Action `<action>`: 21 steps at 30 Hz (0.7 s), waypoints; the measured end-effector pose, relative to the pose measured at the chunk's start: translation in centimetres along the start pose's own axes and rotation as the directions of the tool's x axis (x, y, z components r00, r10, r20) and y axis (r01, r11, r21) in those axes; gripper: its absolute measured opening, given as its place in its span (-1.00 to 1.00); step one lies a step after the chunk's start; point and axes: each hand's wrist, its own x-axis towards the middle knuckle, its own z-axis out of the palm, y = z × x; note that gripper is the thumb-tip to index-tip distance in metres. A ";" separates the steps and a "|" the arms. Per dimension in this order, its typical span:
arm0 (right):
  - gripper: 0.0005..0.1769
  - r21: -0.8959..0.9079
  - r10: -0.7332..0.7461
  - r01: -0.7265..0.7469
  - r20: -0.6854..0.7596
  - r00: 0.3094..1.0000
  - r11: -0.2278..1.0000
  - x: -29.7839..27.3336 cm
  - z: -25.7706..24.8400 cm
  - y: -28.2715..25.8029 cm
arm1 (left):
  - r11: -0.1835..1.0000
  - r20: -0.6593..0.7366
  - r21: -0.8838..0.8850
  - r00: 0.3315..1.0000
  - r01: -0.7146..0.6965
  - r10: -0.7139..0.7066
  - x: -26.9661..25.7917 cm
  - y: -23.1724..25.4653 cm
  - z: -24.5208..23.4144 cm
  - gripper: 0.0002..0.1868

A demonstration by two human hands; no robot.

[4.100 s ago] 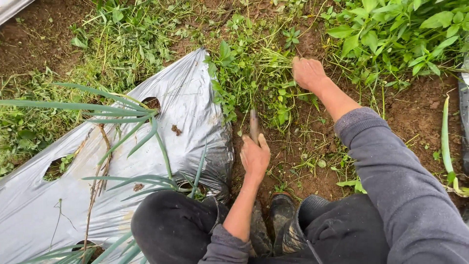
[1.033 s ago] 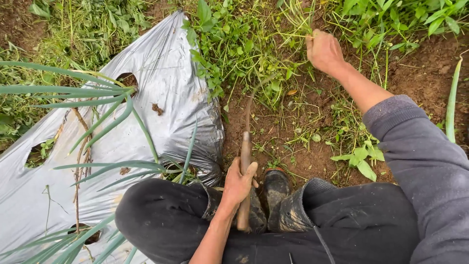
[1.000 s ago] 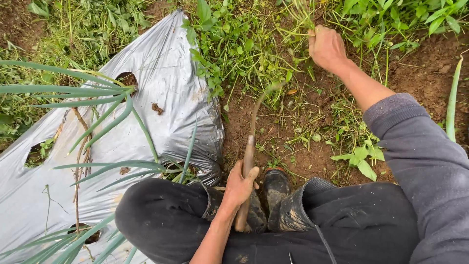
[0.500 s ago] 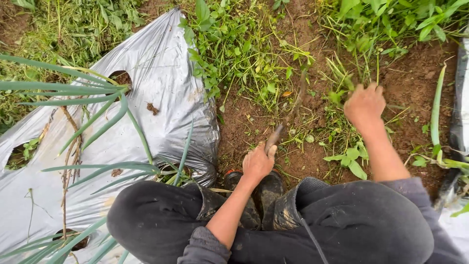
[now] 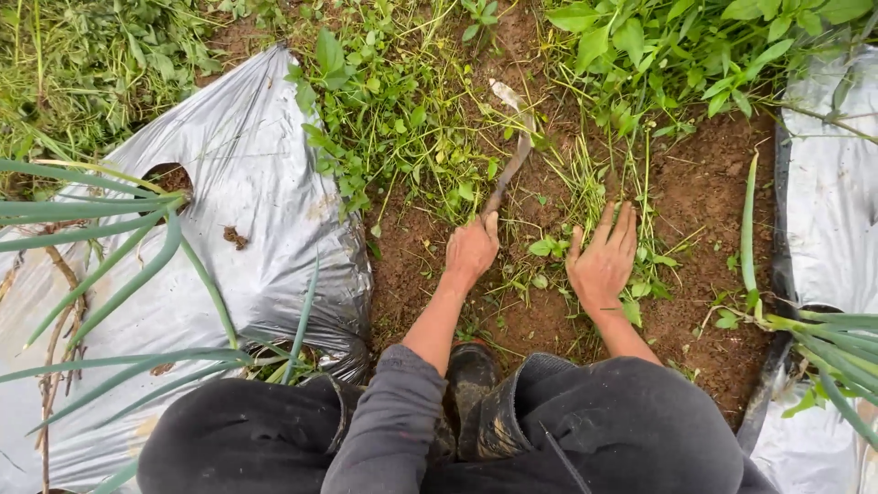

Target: The person uses a sickle to cut weeds growing between rows of crops covered with plastic mulch. They repeatedly slice the vegetation at the base and pull the cut weeds away from the crop rows.

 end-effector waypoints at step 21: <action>-0.26 -0.025 0.073 -0.072 0.018 0.997 0.997 0.4 3.0 0.9 | 0.904 0.018 -0.385 0.981 0.185 -0.193 -0.9 -2.4 3.1 -0.34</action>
